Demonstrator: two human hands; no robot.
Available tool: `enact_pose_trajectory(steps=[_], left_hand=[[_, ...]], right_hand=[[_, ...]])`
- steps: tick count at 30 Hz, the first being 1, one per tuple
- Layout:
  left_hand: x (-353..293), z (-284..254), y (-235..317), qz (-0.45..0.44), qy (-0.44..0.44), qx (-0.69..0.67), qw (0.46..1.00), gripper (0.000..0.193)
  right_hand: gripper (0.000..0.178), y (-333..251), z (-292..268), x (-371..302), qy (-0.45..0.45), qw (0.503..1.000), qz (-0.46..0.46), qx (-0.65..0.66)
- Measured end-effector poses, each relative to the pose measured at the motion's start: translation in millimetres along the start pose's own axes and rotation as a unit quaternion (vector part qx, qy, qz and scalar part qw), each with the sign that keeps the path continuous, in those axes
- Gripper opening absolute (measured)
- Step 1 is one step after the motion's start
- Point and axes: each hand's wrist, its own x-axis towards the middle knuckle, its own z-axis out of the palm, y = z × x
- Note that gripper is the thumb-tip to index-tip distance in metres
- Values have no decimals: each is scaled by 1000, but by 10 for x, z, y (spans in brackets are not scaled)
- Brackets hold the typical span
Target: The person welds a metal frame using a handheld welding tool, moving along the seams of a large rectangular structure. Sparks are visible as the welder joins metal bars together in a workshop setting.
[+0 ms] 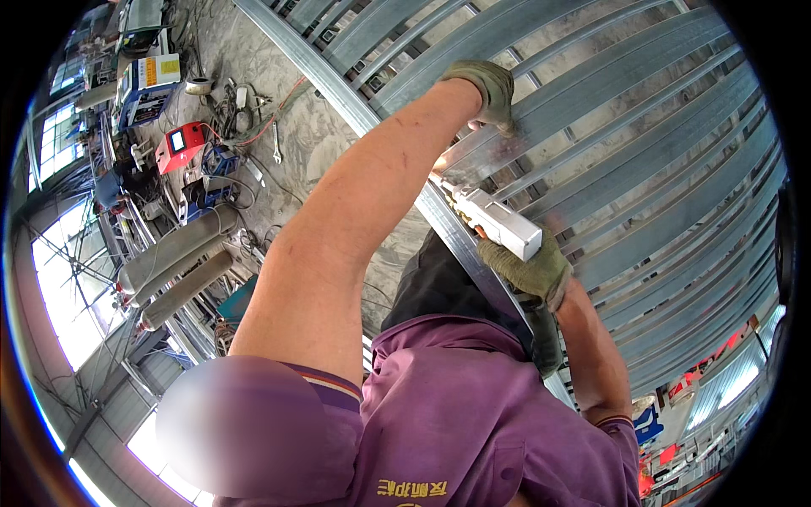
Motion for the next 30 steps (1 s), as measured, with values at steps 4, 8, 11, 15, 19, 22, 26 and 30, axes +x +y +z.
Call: enact_pose_trajectory(steps=[4, 8, 11, 15, 19, 22, 26, 30], left_hand=[[-21, -39, 8, 0, -18, 2, 1000, 65], [5, 28, -43, 6, 10, -4, 1000, 64], [-101, -41, 45, 2, 5, 9, 1000, 62], [-127, -67, 42, -5, -1, 19, 1000, 61], [-127, -82, 49, -2, -1, 34, 999, 62], [-86, -58, 17, -1, 5, 30, 1000, 63], [-56, -65, 12, -2, -11, 40, 999, 63], [-41, -50, -10, -2, -6, 19, 1000, 61]], right_hand=[[39, -12, -17, 10, 3, 1000, -16, -17], [40, 10, 6, -13, 0, 999, 27, 33], [41, 21, -3, -14, 1, 999, 37, 32], [41, -41, -24, -7, -9, 999, 23, 26], [42, -130, -41, -18, -9, 999, 37, 15], [43, -91, -48, -19, -17, 998, 54, 24], [45, -58, -32, -23, -15, 997, 50, 55], [45, -32, -28, -22, -7, 997, 52, 59]])
